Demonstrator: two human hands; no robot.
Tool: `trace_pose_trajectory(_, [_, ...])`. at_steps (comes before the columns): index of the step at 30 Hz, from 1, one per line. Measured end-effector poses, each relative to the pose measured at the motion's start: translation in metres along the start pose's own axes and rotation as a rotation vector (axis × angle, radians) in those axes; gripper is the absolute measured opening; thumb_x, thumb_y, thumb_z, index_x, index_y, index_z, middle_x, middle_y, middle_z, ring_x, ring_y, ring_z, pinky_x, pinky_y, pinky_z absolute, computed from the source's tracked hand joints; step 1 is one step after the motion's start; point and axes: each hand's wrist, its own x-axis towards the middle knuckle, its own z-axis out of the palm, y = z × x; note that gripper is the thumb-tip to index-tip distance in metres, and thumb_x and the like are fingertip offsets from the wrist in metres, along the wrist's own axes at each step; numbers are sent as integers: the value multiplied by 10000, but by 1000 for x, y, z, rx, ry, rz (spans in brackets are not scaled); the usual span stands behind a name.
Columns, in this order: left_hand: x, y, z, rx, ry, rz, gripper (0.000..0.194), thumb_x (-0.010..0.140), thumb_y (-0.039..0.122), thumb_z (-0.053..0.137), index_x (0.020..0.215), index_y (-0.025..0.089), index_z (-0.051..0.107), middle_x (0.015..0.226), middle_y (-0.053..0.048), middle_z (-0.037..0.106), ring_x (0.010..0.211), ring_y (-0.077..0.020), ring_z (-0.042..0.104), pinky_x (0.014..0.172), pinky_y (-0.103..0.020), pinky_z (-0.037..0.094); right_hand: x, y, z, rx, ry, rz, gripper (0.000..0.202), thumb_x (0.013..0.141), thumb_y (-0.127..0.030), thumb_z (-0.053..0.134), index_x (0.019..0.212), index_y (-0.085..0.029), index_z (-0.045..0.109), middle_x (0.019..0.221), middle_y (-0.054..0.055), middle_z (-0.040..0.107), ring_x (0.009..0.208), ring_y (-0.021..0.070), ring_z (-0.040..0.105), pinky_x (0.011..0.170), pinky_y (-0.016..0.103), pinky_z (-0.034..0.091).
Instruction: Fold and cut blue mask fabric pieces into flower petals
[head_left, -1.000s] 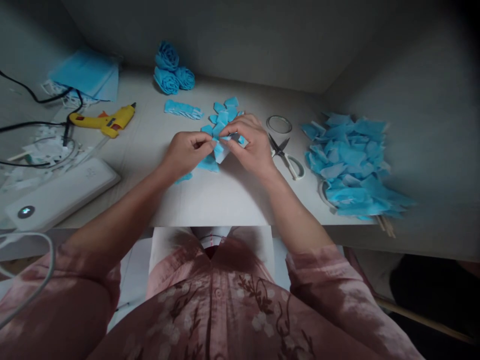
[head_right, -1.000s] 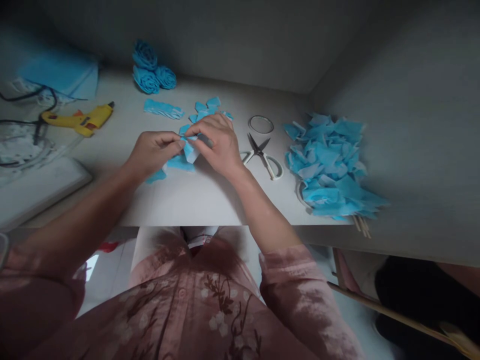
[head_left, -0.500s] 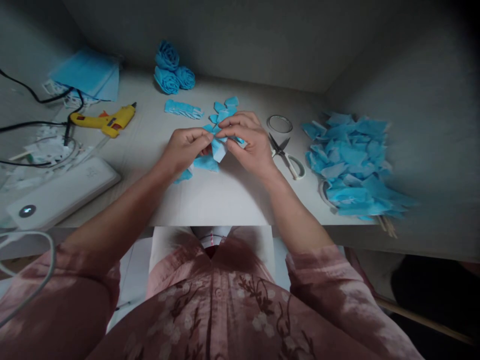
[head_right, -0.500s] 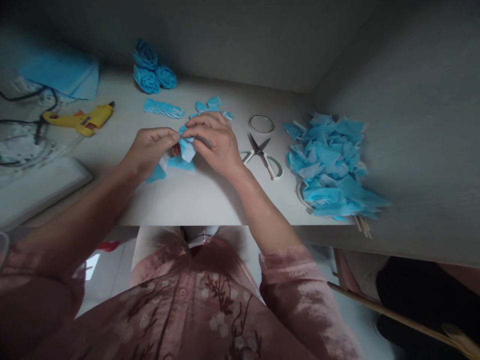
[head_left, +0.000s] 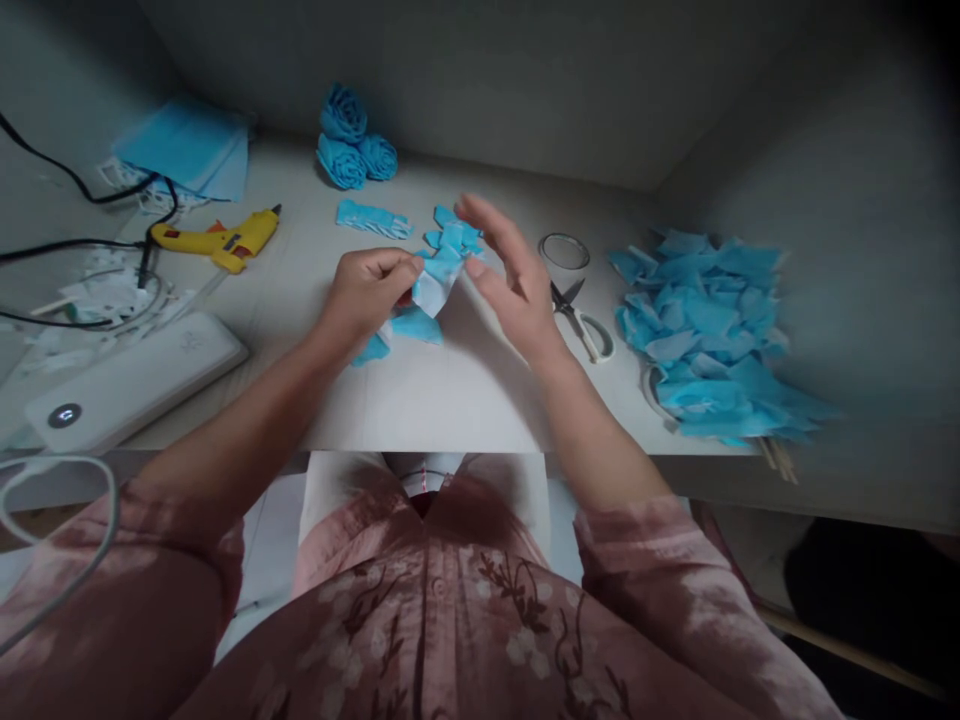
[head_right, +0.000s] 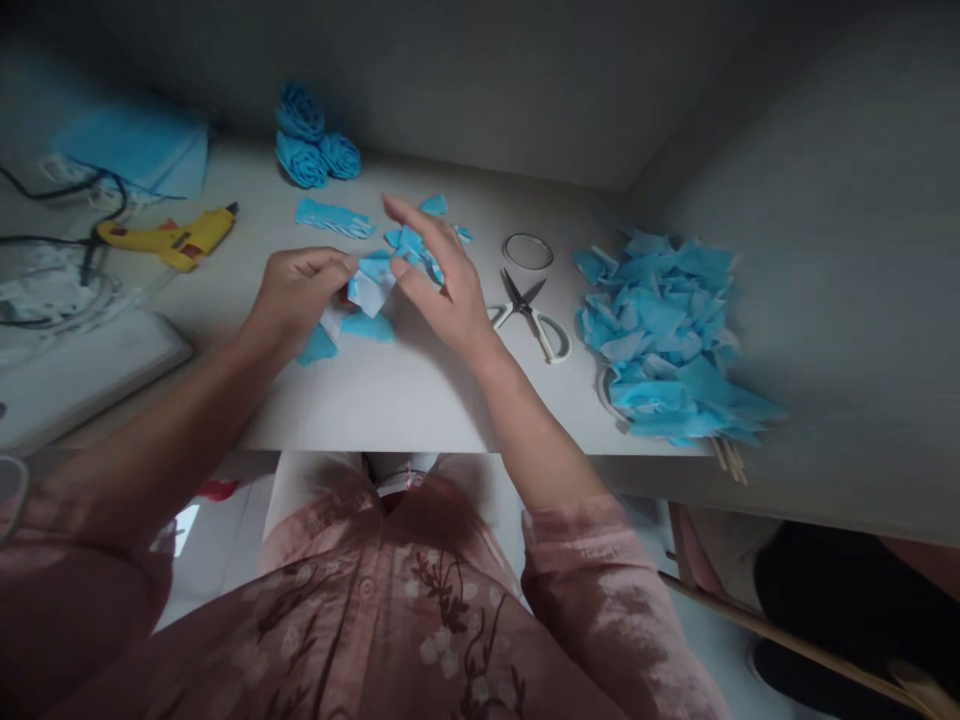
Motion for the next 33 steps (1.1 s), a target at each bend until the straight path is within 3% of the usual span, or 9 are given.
trace_pose_trajectory(4, [1,-2,-2,-1,19,19,327,831,336,690,549,208,587,526,16,516,515,-106,446,500,-248,337,2,1,4,316,121,440,539,951,-540,658,1411,-267,591,1472,68,678,1407,210,614,1140,379,534])
trace_pose_trajectory(6, [2,-2,-2,4,25,30,329,840,321,675,546,204,584,527,14,523,513,-105,442,500,-246,337,3,2,8,474,70,623,524,899,-618,714,1261,-241,679,1313,68,737,1241,199,690,970,312,597])
trace_pose_trajectory(8, [2,-1,0,5,36,36,318,845,300,659,552,199,586,528,16,523,505,-102,442,494,-244,335,3,2,11,593,-29,705,492,847,-654,768,1087,-225,740,1108,50,759,1049,169,718,823,258,605])
trace_pose_trajectory(11, [2,-2,1,18,58,73,318,852,279,643,552,197,576,516,27,506,494,-100,438,484,-241,328,3,-1,14,642,-95,732,466,757,-663,849,858,-221,741,878,20,706,875,145,678,702,228,587])
trace_pose_trajectory(15, [0,-5,1,108,61,147,344,875,290,641,554,194,566,511,34,493,491,-97,435,493,-251,322,1,0,17,591,-35,711,436,720,-578,904,690,-227,648,720,-17,617,767,128,629,645,229,545])
trace_pose_trajectory(18, [-2,-5,-1,162,26,160,375,911,302,654,566,193,554,519,34,494,498,-96,444,505,-255,327,0,4,19,551,-9,684,388,730,-496,905,676,-223,636,696,-29,615,723,116,610,630,235,520])
trace_pose_trajectory(21, [-3,-4,-3,146,-35,136,456,956,421,661,575,194,556,535,22,519,518,-106,478,524,-255,373,0,7,19,529,7,668,316,759,-449,873,703,-219,663,701,-33,634,699,110,598,620,236,509])
trace_pose_trajectory(26, [-1,-4,-2,-43,-131,22,500,961,590,598,646,202,596,600,-16,602,567,-130,556,585,-265,468,2,6,16,509,44,665,243,802,-369,813,705,-217,650,702,-36,634,727,113,621,647,233,518])
trace_pose_trajectory(33, [1,1,-4,-162,-245,-95,169,788,339,676,701,195,679,680,-45,675,620,-147,603,623,-272,501,5,3,11,470,56,656,254,860,-349,756,688,-220,622,692,-40,629,683,100,601,651,222,528])
